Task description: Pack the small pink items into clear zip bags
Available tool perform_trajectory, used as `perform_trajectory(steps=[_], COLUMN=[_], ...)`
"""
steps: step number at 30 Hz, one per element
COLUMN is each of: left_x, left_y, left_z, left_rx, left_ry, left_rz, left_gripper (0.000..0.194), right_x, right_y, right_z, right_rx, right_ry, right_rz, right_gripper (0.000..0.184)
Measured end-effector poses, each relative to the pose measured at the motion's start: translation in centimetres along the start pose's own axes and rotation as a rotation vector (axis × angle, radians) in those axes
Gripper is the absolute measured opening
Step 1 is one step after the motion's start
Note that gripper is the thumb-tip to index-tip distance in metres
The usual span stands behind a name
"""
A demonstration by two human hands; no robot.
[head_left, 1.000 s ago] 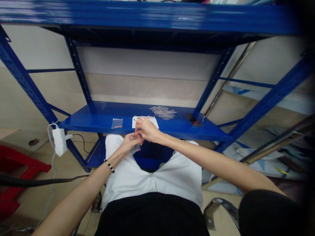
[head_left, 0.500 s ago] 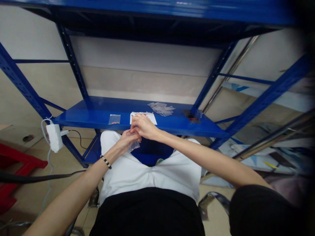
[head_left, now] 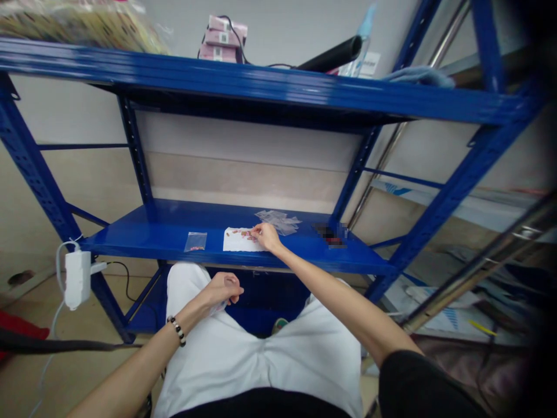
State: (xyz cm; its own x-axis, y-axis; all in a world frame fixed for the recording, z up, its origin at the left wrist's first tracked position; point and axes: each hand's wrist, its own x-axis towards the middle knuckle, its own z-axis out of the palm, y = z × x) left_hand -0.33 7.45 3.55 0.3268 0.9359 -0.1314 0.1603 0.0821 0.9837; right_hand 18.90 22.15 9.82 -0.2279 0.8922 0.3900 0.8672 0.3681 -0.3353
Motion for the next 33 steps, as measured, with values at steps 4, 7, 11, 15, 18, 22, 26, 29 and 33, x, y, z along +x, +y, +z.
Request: perform_trajectory(steps=[4, 7, 11, 15, 18, 22, 26, 29, 33], left_x=[0.6, 0.4, -0.1, -0.2, -0.2, -0.4, -0.3, 0.0, 0.1], left_y=[-0.5, 0.0, 1.2, 1.7, 1.8, 2.0, 1.9, 1.7, 1.3], left_z=[-0.2, -0.1, 0.1, -0.3, -0.5, -0.6, -0.5, -0.5, -0.4], left_rx=[0.064, -0.076, -0.358, -0.554, -0.655, -0.717, -0.701, -0.657, -0.559], left_ry=[0.049, -0.002, -0.035, -0.008, -0.030, -0.038, 0.000, 0.026, 0.020], left_rz=[-0.011, 0.020, 0.117, 0.198, 0.224, 0.228, 0.202, 0.191, 0.179], left_gripper=[0.019, 0.022, 0.031, 0.033, 0.033, 0.032, 0.035, 0.039, 0.038], right_x=[0.3, 0.7, 1.1, 1.1, 1.1, 1.3, 1.5, 1.2, -0.8], right_y=[0.1, -0.1, -0.2, -0.2, -0.1, -0.2, -0.8, -1.6, -3.0], right_z=[1.4, 1.7, 1.6, 1.3, 1.4, 1.7, 1.4, 0.7, -0.5], right_rx=[-0.066, -0.111, -0.146, -0.171, -0.185, -0.183, -0.154, -0.069, 0.148], right_ry=[0.000, -0.004, -0.037, -0.070, -0.092, -0.102, -0.082, 0.001, 0.069], right_rz=[-0.029, -0.054, -0.100, -0.165, -0.196, -0.207, -0.232, -0.273, -0.272], right_gripper=[0.011, 0.009, 0.008, 0.009, 0.009, 0.009, 0.008, 0.008, 0.008])
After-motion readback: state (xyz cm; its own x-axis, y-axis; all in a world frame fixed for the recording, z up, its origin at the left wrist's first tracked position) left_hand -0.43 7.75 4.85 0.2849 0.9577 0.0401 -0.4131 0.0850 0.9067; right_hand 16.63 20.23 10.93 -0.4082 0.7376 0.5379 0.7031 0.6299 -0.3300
